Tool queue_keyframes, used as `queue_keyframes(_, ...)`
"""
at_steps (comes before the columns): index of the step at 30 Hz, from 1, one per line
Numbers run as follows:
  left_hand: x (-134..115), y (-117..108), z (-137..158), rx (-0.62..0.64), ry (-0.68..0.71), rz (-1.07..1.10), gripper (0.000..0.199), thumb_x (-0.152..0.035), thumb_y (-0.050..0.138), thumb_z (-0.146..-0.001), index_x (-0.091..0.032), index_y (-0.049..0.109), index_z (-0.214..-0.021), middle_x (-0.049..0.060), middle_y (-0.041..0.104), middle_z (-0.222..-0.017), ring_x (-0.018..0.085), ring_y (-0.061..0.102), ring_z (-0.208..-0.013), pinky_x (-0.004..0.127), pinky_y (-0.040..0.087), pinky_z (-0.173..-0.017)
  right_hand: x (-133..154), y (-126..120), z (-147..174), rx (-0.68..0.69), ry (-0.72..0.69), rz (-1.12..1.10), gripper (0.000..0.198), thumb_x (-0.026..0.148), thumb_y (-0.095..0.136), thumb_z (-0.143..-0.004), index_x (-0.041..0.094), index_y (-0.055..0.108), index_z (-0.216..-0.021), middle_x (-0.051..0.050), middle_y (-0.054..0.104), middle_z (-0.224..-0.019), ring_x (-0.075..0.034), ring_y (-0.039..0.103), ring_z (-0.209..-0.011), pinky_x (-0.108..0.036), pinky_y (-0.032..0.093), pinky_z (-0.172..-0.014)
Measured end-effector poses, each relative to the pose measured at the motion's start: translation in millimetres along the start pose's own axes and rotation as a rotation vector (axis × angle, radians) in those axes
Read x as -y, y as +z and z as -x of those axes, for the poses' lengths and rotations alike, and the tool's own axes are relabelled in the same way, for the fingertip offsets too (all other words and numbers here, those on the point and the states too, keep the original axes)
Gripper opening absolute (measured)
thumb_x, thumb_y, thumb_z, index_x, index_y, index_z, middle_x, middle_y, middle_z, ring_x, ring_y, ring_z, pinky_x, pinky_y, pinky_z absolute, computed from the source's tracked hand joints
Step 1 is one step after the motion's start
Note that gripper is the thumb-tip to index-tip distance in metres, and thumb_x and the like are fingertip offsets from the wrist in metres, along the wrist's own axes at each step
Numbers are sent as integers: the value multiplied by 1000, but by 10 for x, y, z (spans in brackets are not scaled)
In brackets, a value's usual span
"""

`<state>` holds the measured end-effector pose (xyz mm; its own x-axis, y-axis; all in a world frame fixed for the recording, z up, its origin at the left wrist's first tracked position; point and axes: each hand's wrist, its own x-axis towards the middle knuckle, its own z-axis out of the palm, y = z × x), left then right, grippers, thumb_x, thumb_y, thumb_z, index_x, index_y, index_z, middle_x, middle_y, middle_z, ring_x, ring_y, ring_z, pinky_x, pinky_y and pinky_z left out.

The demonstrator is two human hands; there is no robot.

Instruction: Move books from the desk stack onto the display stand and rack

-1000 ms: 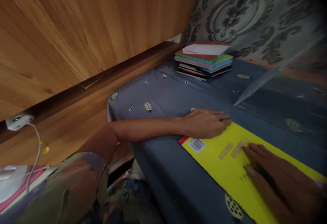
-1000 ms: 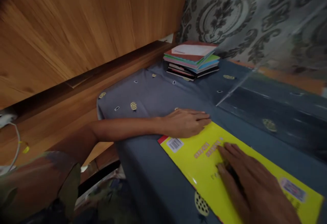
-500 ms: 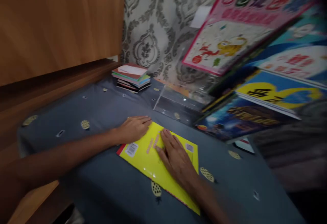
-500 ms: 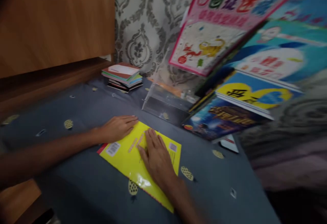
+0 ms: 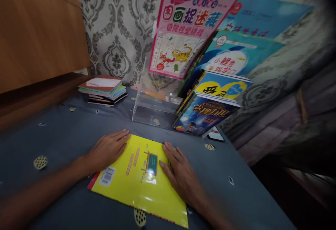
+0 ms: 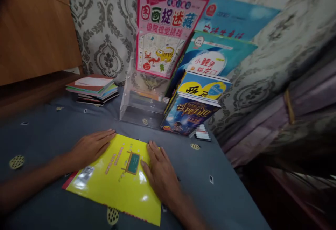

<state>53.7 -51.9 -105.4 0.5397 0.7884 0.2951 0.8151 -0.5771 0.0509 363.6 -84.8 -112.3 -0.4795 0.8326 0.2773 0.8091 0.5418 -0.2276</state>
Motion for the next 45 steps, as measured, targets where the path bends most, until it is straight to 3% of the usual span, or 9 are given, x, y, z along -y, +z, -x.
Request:
queue_keyframes(7,11,55,18,-116,22,-43,44,-33,31,-105,-19,62,-132,7,60,-142,18,59,-129,34,50,-108,26,-27,1,6,-11,9,53,40,36,-104,15,45,-150,-14,45,-154,-27,41,-145,-52,39,-119)
queue_keyframes(13,4,3,-17,-121,94,-39,39,-29,34,-104,-18,64,-128,9,68,-130,21,65,-118,36,55,-100,43,-28,-3,20,12,19,52,38,40,-104,14,45,-150,-14,44,-155,-26,40,-145,-51,39,-119)
queue_keyframes(18,-15,-19,-72,-115,227,-7,39,-21,34,-103,-19,60,-132,8,66,-133,21,63,-120,37,53,-101,82,-55,-29,44,21,53,52,36,42,-103,9,48,-147,-16,46,-153,-28,42,-144,-51,39,-118)
queue_keyframes(24,-305,-71,-314,-35,357,53,38,-29,37,-106,-17,58,-134,10,65,-135,22,60,-125,41,50,-105,125,-84,-46,49,20,73,51,32,43,-102,4,50,-144,-20,48,-151,-30,44,-143,-54,40,-117)
queue_keyframes(32,-597,70,-555,31,366,103,39,-29,38,-106,-20,52,-142,9,59,-144,22,55,-132,47,45,-110,153,-106,-54,46,27,51,51,29,46,-100,4,49,-144,-20,49,-151,-30,44,-143,-55,40,-117)
queue_keyframes(36,-488,92,-479,22,353,78,41,-35,37,-107,-19,54,-141,8,59,-144,22,52,-135,45,44,-111,146,-108,-46,63,38,56,53,31,43,-101,3,48,-146,-20,46,-153,-30,42,-144,-54,40,-117)
queue_keyframes(41,-180,49,-239,-28,299,31,42,-36,32,-107,-23,55,-141,6,61,-142,21,54,-135,43,46,-108,120,-85,-25,33,29,40,52,37,39,-103,11,47,-148,-16,46,-153,-27,41,-145,-51,39,-118)
queue_keyframes(45,52,-20,-18,-33,208,2,45,-39,31,-107,-23,57,-140,6,61,-141,22,57,-131,43,48,-107,101,-72,-21,30,29,29,55,39,36,-104,8,47,-148,-18,46,-153,-28,41,-145,-52,38,-119)
